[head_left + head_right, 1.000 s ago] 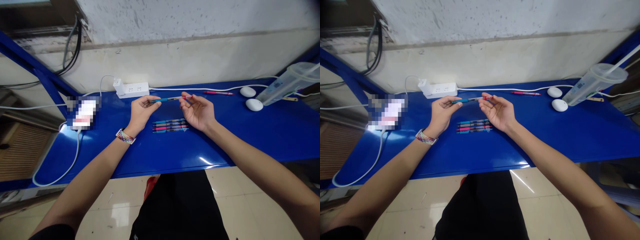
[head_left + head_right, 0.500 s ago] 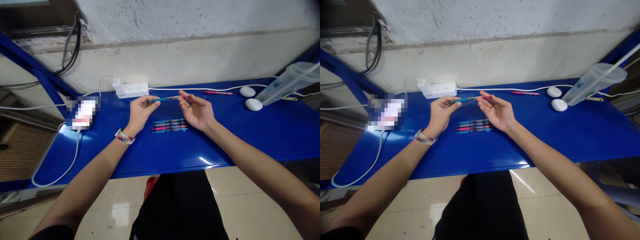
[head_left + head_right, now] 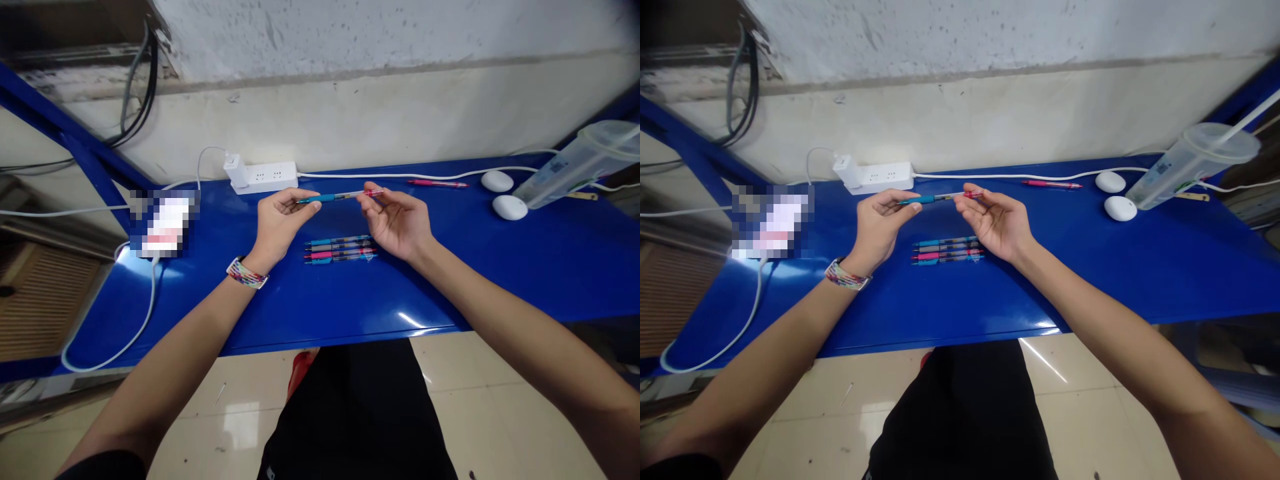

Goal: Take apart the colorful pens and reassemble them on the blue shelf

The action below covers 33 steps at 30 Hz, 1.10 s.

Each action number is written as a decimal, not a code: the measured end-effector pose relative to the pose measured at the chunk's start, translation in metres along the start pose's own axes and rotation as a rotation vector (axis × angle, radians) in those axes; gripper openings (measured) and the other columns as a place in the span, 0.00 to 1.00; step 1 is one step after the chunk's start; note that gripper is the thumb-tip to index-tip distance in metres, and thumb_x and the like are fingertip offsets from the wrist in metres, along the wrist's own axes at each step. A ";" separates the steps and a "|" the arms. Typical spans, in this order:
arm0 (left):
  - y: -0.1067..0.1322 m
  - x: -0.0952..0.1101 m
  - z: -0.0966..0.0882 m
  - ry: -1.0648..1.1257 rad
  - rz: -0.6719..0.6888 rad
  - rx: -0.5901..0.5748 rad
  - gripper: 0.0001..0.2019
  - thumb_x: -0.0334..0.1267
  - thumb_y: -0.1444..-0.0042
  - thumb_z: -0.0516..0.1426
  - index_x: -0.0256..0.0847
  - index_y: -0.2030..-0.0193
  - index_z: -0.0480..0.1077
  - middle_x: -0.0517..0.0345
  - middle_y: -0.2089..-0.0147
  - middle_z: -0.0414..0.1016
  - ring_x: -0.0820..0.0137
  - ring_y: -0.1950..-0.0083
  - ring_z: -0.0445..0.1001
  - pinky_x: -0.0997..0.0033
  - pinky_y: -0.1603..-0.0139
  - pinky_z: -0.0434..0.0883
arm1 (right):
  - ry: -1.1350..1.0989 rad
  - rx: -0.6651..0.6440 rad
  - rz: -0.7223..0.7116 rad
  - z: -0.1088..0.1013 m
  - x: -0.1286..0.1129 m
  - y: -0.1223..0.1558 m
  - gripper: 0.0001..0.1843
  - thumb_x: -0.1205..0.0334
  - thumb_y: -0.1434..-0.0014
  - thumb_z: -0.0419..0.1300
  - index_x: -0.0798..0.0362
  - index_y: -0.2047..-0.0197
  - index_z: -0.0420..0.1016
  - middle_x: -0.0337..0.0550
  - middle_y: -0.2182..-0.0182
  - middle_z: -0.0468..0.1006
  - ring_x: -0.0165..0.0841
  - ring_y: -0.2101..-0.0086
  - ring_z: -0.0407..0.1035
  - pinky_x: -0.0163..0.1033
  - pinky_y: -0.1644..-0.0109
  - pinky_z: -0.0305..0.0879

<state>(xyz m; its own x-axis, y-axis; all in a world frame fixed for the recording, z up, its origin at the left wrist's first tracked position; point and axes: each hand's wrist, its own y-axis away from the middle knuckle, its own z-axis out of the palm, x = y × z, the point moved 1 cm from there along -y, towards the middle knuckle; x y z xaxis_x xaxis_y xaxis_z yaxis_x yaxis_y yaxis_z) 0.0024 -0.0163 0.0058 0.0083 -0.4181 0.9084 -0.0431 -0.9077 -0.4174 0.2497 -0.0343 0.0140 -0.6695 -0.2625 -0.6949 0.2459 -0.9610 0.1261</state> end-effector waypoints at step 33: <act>-0.003 -0.002 -0.003 -0.020 0.028 0.006 0.11 0.43 0.44 0.76 0.47 0.56 0.88 0.55 0.57 0.89 0.63 0.54 0.86 0.59 0.50 0.82 | 0.174 -0.039 -0.128 0.001 0.004 0.004 0.18 0.49 0.38 0.67 0.50 0.49 0.82 0.48 0.53 0.91 0.46 0.45 0.86 0.45 0.52 0.90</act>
<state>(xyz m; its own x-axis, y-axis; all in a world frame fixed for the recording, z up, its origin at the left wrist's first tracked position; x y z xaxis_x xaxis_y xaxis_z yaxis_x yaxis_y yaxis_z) -0.0008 -0.0126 0.0049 0.0269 -0.4438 0.8957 -0.0375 -0.8959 -0.4427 0.2473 -0.0398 0.0126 -0.5670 -0.1168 -0.8154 0.1962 -0.9806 0.0040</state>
